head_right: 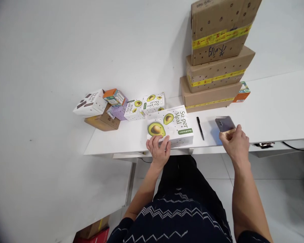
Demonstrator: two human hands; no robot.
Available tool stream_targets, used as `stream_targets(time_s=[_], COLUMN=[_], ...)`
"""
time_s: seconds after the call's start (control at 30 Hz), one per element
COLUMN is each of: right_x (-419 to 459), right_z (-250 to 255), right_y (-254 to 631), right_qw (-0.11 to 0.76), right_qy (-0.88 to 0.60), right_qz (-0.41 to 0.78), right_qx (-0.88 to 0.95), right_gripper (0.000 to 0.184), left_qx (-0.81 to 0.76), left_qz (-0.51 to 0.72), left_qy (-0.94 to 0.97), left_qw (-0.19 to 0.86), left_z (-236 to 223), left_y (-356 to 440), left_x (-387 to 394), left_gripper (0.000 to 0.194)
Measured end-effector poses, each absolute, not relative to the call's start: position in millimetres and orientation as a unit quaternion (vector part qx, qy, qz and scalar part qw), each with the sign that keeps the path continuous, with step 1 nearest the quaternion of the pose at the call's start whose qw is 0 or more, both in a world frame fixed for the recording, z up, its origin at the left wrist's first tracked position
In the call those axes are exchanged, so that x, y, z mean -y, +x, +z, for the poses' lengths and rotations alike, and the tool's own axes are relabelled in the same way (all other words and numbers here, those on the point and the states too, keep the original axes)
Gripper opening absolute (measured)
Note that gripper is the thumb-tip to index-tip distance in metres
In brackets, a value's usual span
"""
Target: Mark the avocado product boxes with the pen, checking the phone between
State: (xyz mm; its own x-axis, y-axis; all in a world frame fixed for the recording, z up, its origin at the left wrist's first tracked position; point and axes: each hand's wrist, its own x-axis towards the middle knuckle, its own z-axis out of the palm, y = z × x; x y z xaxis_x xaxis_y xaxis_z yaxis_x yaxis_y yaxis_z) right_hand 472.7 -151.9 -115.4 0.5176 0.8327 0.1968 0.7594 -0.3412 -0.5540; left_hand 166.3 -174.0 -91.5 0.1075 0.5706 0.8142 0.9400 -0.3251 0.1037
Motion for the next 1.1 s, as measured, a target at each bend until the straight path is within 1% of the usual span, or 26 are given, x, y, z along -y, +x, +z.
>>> stream_targets(time_s=[0.07,0.1,0.2,0.3,0.4,0.47,0.57,0.63,0.7,0.77,0.83,0.87,0.93,1.0,1.03,1.07,1.1], right_x=[145.4,142.6,135.6,130.1,126.6,126.4,131.4,138.5,146.6,153.0,156.0,156.2,155.3,155.1,156.1,158.0,160.9], right_z=[-123.4,-126.0,-129.9,-131.2,-131.1,-127.9,-114.0,-99.0,-83.0,-70.3,-64.2,-63.9,-67.7,-74.4,-77.8,-80.9,-83.6], right_y=[475.1,475.0,475.2,478.8,482.0,478.8,459.8,437.9,412.8,389.6,372.7,367.2,362.0,363.5,366.2,369.7,373.7], right_qw=[0.228,0.208,0.203,0.227,0.249,0.266,0.328,0.399,0.456,0.462,0.427,0.408,0.384,0.385,0.388,0.392,0.396], right_qy=[-0.835,-0.836,-0.83,-0.828,-0.825,-0.821,-0.78,-0.719,-0.652,-0.595,-0.567,-0.561,-0.557,-0.553,-0.553,-0.552,-0.552], right_qz=[0.005,-0.008,-0.01,0.018,0.051,0.053,0.052,0.102,0.182,0.231,0.254,0.26,0.263,0.247,0.235,0.223,0.213], right_qx=[0.5,0.507,0.519,0.513,0.504,0.503,0.531,0.559,0.578,0.616,0.657,0.672,0.688,0.696,0.699,0.701,0.703], right_gripper=[0.085,0.085,0.084,0.08,0.069,0.061,0.05,0.046,0.047,0.051,0.057,0.06,0.062,0.06,0.059,0.058,0.057], left_qx=[0.534,0.536,0.538,0.536,0.533,0.532,0.531,0.522,0.496,0.481,0.519,0.557,0.613,0.609,0.595,0.583,0.58], left_qz=[-0.401,-0.4,-0.399,-0.401,-0.405,-0.402,-0.393,-0.393,-0.432,-0.506,-0.572,-0.587,-0.582,-0.557,-0.547,-0.542,-0.541], left_qy=[-0.708,-0.708,-0.707,-0.707,-0.709,-0.712,-0.72,-0.73,-0.729,-0.699,-0.63,-0.587,-0.511,-0.465,-0.453,-0.445,-0.441], left_qw=[0.229,0.229,0.229,0.226,0.222,0.219,0.213,0.203,0.187,0.157,0.084,0.021,-0.152,-0.321,-0.377,-0.41,-0.421], left_z=[-91.4,-91.6,-92.5,-92.7,-91.6,-90.3,-89.1,-89.5,-91.2,-93.7,-96.4,-97.7,-100.0,-101.8,-102.2,-101.9,-101.0], left_y=[166.2,166.1,165.8,165.7,165.7,165.5,163.9,160.6,154.5,145.6,135.1,129.7,118.9,107.9,102.2,96.4,90.5], left_x=[174.2,174.2,174.1,174.1,174.4,174.8,176.2,178.1,180.8,183.7,185.8,186.2,185.7,182.4,179.2,174.3,167.4], left_gripper=[0.023,0.023,0.023,0.023,0.023,0.024,0.028,0.031,0.032,0.033,0.037,0.039,0.046,0.056,0.061,0.065,0.069])
